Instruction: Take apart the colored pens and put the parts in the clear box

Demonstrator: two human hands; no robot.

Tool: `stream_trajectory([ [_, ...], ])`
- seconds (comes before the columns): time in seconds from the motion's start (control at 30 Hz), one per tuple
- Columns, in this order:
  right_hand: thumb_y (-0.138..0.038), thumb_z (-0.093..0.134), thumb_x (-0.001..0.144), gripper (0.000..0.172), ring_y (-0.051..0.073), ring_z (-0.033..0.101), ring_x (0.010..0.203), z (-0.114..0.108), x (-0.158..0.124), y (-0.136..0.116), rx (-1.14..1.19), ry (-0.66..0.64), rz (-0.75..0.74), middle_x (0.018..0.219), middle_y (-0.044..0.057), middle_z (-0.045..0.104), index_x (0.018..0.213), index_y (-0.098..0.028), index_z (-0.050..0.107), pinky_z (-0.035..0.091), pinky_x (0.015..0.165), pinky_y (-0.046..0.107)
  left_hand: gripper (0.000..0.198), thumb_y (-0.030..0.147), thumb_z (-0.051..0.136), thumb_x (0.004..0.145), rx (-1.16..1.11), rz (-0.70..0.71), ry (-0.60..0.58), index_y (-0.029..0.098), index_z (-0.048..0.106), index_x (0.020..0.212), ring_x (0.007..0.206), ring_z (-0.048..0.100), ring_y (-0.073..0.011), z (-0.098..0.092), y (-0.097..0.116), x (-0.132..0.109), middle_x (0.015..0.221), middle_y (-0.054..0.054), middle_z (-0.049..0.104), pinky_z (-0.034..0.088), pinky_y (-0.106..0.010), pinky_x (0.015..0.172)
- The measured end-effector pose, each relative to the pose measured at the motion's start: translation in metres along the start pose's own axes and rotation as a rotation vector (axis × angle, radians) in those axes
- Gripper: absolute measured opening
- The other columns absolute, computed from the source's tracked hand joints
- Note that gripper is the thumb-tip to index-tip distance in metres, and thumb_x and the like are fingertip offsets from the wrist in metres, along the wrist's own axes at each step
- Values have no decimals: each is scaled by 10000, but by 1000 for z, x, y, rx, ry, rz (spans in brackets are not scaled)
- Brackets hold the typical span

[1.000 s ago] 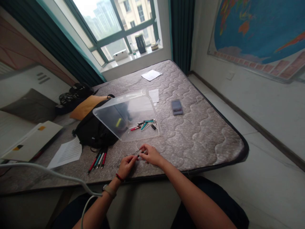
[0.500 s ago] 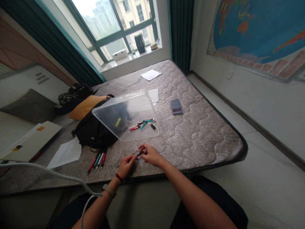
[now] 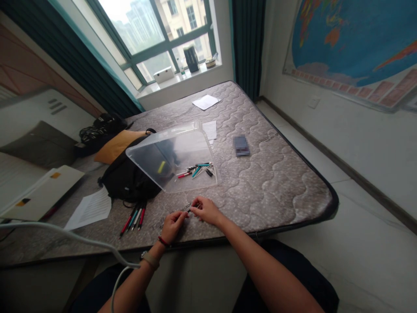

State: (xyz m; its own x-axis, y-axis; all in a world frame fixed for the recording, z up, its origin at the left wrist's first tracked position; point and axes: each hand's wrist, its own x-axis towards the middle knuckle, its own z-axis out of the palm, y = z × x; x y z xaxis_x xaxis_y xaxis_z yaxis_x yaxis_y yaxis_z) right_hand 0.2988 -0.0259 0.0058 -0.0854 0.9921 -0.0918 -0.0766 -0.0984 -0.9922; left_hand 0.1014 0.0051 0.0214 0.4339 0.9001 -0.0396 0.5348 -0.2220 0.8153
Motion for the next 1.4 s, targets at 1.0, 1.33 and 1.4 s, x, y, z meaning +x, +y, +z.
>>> stream_trajectory([
  [1.0, -298, 683, 780, 168, 128, 572, 643, -14, 2, -9, -226, 57, -115, 748, 14, 671, 899, -180, 691, 461, 611, 244, 377, 525, 585, 840, -13, -40, 142, 183, 634, 688, 591, 448, -115, 5, -6, 0, 589, 39, 510, 358, -228, 589],
  [1.33, -430, 700, 712, 316, 127, 613, 594, -20, 10, -15, 293, 355, 15, 776, 20, 659, 862, -174, 589, 483, 443, 205, 353, 518, 532, 880, -158, -87, 181, 199, 572, 733, 529, 434, -103, 7, -10, 2, 563, 55, 489, 351, -216, 529],
  [1.4, -420, 704, 711, 315, 127, 625, 620, -21, 10, -17, 340, 366, 28, 802, 24, 660, 868, -174, 583, 492, 463, 200, 343, 519, 528, 885, -190, -103, 178, 197, 582, 780, 517, 432, -102, 7, -10, 2, 561, 56, 494, 344, -215, 515],
])
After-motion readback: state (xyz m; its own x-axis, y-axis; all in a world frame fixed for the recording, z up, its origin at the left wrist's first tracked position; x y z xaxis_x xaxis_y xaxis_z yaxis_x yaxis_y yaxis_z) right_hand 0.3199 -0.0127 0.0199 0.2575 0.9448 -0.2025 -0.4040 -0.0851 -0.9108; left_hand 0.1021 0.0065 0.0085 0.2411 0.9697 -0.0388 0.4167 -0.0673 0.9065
